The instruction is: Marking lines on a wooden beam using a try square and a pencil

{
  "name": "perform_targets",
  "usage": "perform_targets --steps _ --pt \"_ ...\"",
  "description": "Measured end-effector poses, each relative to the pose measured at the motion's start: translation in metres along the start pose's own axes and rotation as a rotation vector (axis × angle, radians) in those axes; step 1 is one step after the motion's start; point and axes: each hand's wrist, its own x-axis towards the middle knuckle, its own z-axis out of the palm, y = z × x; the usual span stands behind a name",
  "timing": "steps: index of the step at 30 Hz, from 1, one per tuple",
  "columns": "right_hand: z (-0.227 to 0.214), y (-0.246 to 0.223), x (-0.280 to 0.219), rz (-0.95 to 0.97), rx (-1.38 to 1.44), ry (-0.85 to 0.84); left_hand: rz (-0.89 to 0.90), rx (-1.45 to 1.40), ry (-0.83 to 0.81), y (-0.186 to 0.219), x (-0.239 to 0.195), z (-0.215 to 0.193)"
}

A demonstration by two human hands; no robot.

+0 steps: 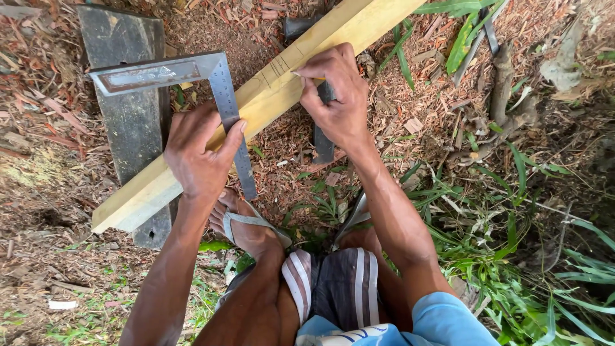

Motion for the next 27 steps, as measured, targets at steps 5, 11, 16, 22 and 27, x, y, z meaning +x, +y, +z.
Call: perform_targets --steps 5,11,16,22,27 --pt "-0.001 -0.003 -0.001 0.002 -0.01 0.006 0.026 0.025 0.005 -0.01 -0.004 0.007" --pt "-0.04 -0.026 -0.004 0.324 0.371 0.205 -0.146 -0.014 -0.117 -0.045 -0.011 0.013" --pt "-0.059 -0.028 -0.04 0.244 0.347 0.18 -0.512 -0.264 -0.381 -0.028 0.005 -0.006" --pt "-0.029 -0.111 -0.082 0.575 0.599 0.016 -0.456 -0.375 -0.193 -0.029 0.008 -0.008" --pt "0.014 -0.163 -0.1 0.701 0.848 -0.142 -0.583 -0.584 0.003 0.018 0.021 -0.033"
